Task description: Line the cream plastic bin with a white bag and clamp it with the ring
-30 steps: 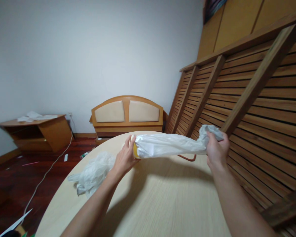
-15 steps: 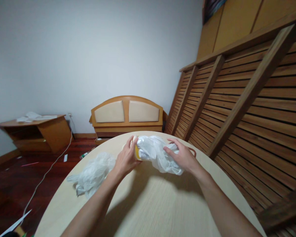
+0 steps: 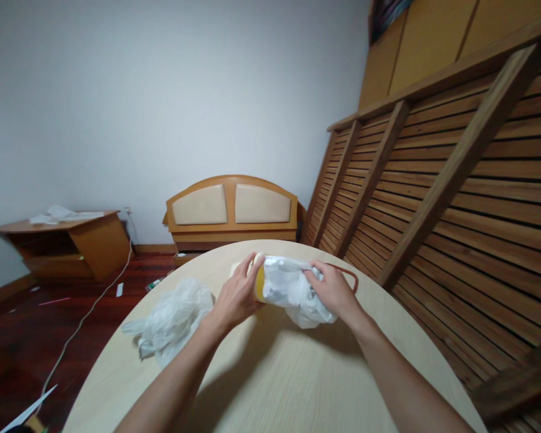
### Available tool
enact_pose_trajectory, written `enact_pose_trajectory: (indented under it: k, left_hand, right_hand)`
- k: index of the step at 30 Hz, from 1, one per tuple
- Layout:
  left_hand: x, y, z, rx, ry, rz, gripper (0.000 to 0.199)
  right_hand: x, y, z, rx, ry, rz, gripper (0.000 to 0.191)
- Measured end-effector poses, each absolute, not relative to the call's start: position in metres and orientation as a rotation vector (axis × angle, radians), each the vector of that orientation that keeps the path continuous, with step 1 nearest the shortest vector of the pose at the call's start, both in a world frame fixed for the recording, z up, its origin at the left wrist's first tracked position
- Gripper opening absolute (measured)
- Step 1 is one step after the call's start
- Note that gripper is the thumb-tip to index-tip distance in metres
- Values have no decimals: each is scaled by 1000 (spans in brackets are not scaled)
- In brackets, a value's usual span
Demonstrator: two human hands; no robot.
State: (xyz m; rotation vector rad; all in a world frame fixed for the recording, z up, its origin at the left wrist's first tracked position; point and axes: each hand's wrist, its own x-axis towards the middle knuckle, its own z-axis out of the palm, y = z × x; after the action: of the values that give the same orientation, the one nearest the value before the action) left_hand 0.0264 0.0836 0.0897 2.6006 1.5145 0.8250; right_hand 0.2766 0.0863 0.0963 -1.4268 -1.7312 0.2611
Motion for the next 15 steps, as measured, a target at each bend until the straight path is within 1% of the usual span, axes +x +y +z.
enact_pose_trajectory:
  k: [4,9,15]
  left_hand:
    - [21,85,91,2542,1582,831,107]
    - [14,90,89,2463,1642,969,107]
    - [5,99,86,2286,1824,1072,104]
  right_hand:
    - [287,93,98,-1385,-1553,284,25]
    - [296,97,101,-1340,-1552,353,34]
    - [293,89,113,-1251,-1529,452,33]
